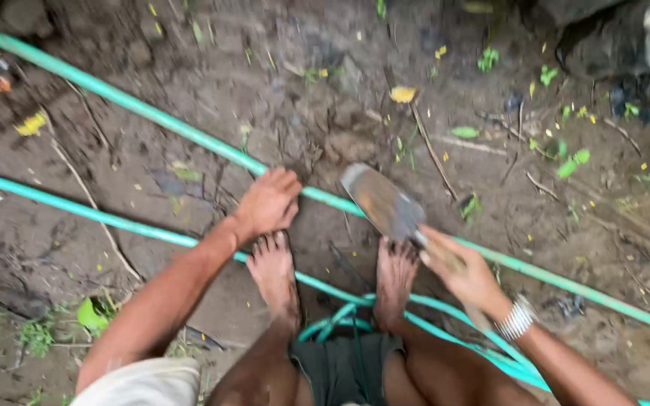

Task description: The person uses a small hand hoe to dig and loosen the soil around a green irrigation pipe. They repeatedly strike the ground and clear away dirt to create a trench along the pipe's path.

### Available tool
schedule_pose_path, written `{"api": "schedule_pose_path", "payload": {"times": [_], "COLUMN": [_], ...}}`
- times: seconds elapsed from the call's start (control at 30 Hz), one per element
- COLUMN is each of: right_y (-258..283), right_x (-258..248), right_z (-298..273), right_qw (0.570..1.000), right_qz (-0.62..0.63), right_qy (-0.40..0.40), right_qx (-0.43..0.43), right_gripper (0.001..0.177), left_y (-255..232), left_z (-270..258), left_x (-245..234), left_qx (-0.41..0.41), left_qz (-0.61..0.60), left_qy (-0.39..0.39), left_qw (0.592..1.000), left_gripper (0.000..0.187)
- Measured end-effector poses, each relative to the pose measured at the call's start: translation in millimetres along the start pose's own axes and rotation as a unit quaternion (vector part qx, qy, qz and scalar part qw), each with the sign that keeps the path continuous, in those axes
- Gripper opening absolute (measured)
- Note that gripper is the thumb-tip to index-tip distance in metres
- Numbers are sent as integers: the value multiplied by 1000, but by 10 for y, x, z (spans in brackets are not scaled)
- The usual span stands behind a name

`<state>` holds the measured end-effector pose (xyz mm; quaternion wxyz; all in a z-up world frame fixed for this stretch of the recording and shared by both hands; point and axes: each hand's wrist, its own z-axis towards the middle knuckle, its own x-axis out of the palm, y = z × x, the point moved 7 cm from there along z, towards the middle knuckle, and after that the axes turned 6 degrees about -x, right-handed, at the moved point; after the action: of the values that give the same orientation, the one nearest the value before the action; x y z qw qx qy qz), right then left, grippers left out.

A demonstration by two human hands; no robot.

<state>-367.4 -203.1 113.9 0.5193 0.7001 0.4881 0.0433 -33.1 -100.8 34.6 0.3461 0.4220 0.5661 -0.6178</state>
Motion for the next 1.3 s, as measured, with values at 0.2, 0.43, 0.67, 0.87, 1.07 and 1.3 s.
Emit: {"api": "schedule_pose_path", "payload": {"times": [0.2,0.43,0.67,0.87,1.07,1.3], "right_y": [-175,-585,-643,-812,-342,-203], "right_x": [-204,-114,-99,-97,30,256], "right_z": [-176,-78,353,490,1073,1471], "right_qw": [995,987,984,968,948,982], "right_qz": [-72,-73,-85,-103,-197,-8], "right_qy": [-67,-127,-132,-144,-122,-83], "right_qx": [31,-67,-87,-176,-218,-172], "right_gripper": [49,51,55,49,46,58], "left_y": [50,169,259,173,-38,103], "left_z": [34,422,851,915,1015,1034], "left_x": [30,-144,-456,17,54,132], "left_qx": [-12,-26,-157,-182,-179,-181], "left_qz": [0,-24,-92,-109,-156,-121], "left_qy": [-31,-57,-50,43,24,5], "left_qw": [999,998,982,976,971,976], "left_gripper": [15,27,64,107,122,124]}}
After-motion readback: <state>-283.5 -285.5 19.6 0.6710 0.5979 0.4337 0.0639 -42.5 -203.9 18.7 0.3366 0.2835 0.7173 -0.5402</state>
